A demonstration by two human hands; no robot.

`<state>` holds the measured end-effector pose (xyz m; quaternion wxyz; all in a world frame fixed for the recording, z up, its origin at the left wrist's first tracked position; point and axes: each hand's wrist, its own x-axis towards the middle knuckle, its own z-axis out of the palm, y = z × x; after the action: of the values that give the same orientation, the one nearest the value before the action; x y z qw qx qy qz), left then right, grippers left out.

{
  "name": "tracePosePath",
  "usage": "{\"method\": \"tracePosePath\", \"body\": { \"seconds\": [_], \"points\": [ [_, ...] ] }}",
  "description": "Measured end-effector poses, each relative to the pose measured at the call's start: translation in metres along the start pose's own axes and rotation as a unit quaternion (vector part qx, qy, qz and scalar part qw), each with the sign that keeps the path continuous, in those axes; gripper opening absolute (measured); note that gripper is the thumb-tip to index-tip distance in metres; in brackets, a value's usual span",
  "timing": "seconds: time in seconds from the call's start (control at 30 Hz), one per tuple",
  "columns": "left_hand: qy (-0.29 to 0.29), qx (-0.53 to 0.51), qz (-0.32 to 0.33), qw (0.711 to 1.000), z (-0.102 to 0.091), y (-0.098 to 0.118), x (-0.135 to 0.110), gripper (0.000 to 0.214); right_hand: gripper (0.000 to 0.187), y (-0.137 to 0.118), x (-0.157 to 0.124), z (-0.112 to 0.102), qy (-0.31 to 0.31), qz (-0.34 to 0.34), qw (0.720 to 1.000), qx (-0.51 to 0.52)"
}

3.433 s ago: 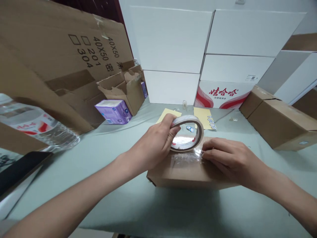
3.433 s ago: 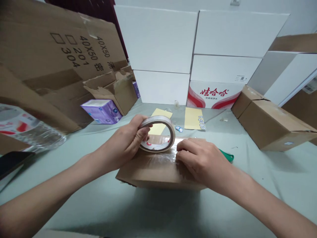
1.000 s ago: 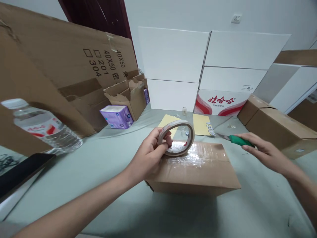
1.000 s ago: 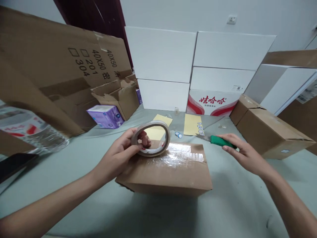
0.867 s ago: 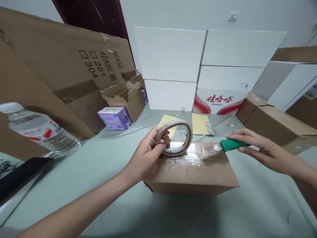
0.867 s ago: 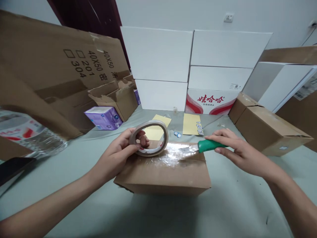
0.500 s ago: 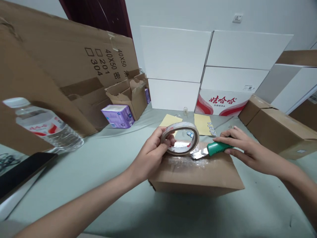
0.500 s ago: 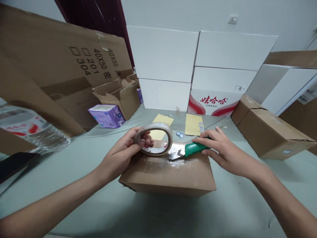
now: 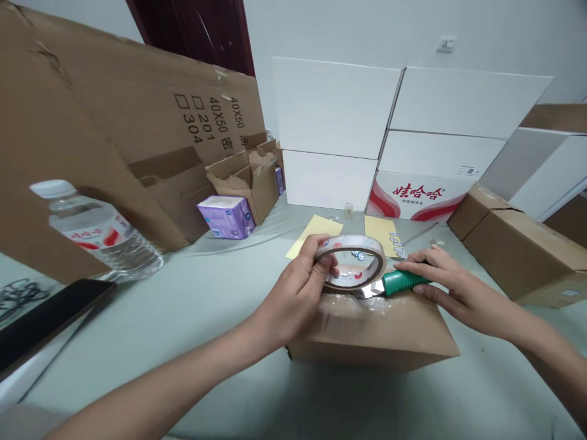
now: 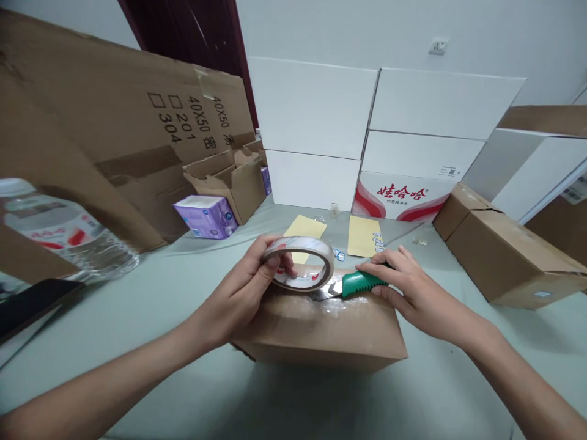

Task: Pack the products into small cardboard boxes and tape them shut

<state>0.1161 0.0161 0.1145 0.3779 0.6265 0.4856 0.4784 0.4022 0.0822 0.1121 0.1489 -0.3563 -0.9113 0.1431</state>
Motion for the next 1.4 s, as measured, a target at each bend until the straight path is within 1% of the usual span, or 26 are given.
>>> {"method": "tracePosePath", "body": {
  "seconds": [0.13, 0.23, 0.33, 0.4, 0.47, 0.5, 0.57, 0.63, 0.67, 0.73, 0.77, 0.83, 0.9, 1.0, 1.07, 1.1, 1.17, 1.23, 1.27, 1.3, 1.33, 1.37, 1.4],
  "points": [
    [0.017, 0.025, 0.010, 0.999, 0.003, -0.001, -0.003, 0.020, 0.035, -0.003, -0.002, -0.001, 0.007, -0.013, 1.000, -0.013],
    [0.016, 0.028, 0.006, 0.999, 0.004, 0.000, -0.001, 0.018, 0.037, -0.005, 0.000, -0.002, 0.005, -0.018, 1.000, -0.018],
    [0.015, 0.014, 0.008, 1.000, 0.004, -0.001, 0.000, 0.018, 0.036, -0.008, 0.005, 0.001, 0.006, -0.029, 0.999, -0.022],
    [0.030, -0.022, 0.013, 0.999, 0.005, -0.004, 0.001, 0.020, 0.036, -0.009, 0.009, 0.006, 0.012, -0.036, 0.999, -0.026],
    [0.052, -0.105, 0.002, 0.993, 0.004, -0.005, 0.003, 0.021, 0.037, -0.008, 0.012, 0.010, 0.030, -0.027, 0.998, -0.038],
    [0.064, -0.159, -0.012, 0.985, 0.003, -0.005, 0.005, 0.022, 0.038, -0.006, 0.012, 0.011, 0.043, -0.017, 0.998, -0.046],
    [0.100, -0.258, -0.045, 0.960, -0.003, -0.004, 0.009, 0.019, 0.039, -0.001, 0.010, 0.011, 0.074, 0.011, 0.996, -0.051],
    [0.165, -0.305, -0.060, 0.936, -0.016, -0.004, 0.013, 0.015, 0.041, 0.008, 0.004, 0.009, 0.094, 0.044, 0.994, -0.032],
    [0.202, -0.294, -0.060, 0.932, -0.025, -0.006, 0.014, 0.014, 0.042, 0.013, -0.001, 0.008, 0.099, 0.064, 0.993, -0.017],
    [0.253, -0.222, -0.066, 0.939, -0.048, -0.017, 0.015, 0.014, 0.044, 0.028, -0.011, 0.011, 0.102, 0.110, 0.989, -0.004],
    [0.262, -0.174, -0.078, 0.946, -0.059, -0.025, 0.014, 0.015, 0.044, 0.037, -0.017, 0.014, 0.102, 0.135, 0.986, -0.008],
    [0.252, -0.105, -0.124, 0.954, -0.081, -0.047, 0.010, 0.025, 0.044, 0.056, -0.030, 0.028, 0.107, 0.175, 0.978, -0.026],
    [0.227, -0.063, -0.177, 0.956, -0.096, -0.072, 0.004, 0.029, 0.041, 0.074, -0.041, 0.048, 0.107, 0.202, 0.973, -0.039],
    [0.193, -0.006, -0.229, 0.954, -0.106, -0.106, -0.005, 0.027, 0.034, 0.096, -0.053, 0.078, 0.110, 0.217, 0.969, -0.043],
    [0.188, 0.026, -0.240, 0.952, -0.106, -0.122, -0.007, 0.024, 0.031, 0.104, -0.057, 0.092, 0.121, 0.222, 0.967, -0.046],
    [0.194, 0.042, -0.237, 0.951, -0.105, -0.127, -0.007, 0.023, 0.031, 0.106, -0.059, 0.096, 0.128, 0.223, 0.965, -0.046],
    [0.224, 0.072, -0.213, 0.948, -0.102, -0.127, -0.006, 0.021, 0.033, 0.107, -0.059, 0.097, 0.145, 0.223, 0.963, -0.044],
    [0.261, 0.097, -0.174, 0.944, -0.095, -0.116, -0.008, 0.026, 0.038, 0.100, -0.058, 0.091, 0.157, 0.213, 0.964, -0.033],
    [0.268, 0.102, -0.153, 0.946, -0.089, -0.106, -0.011, 0.031, 0.039, 0.093, -0.058, 0.087, 0.157, 0.203, 0.966, -0.024],
    [0.263, 0.100, -0.125, 0.951, -0.081, -0.094, -0.017, 0.036, 0.040, 0.085, -0.057, 0.083, 0.152, 0.189, 0.970, -0.013],
    [0.244, 0.094, -0.093, 0.961, -0.071, -0.082, -0.024, 0.040, 0.042, 0.077, -0.056, 0.080, 0.139, 0.173, 0.975, 0.004],
    [0.209, 0.081, -0.052, 0.973, -0.060, -0.071, -0.032, 0.042, 0.045, 0.068, -0.055, 0.077, 0.120, 0.156, 0.980, 0.030],
    [0.176, 0.074, 0.002, 0.982, -0.048, -0.062, -0.040, 0.041, 0.049, 0.059, -0.054, 0.075, 0.098, 0.143, 0.983, 0.066]
  ]
}}
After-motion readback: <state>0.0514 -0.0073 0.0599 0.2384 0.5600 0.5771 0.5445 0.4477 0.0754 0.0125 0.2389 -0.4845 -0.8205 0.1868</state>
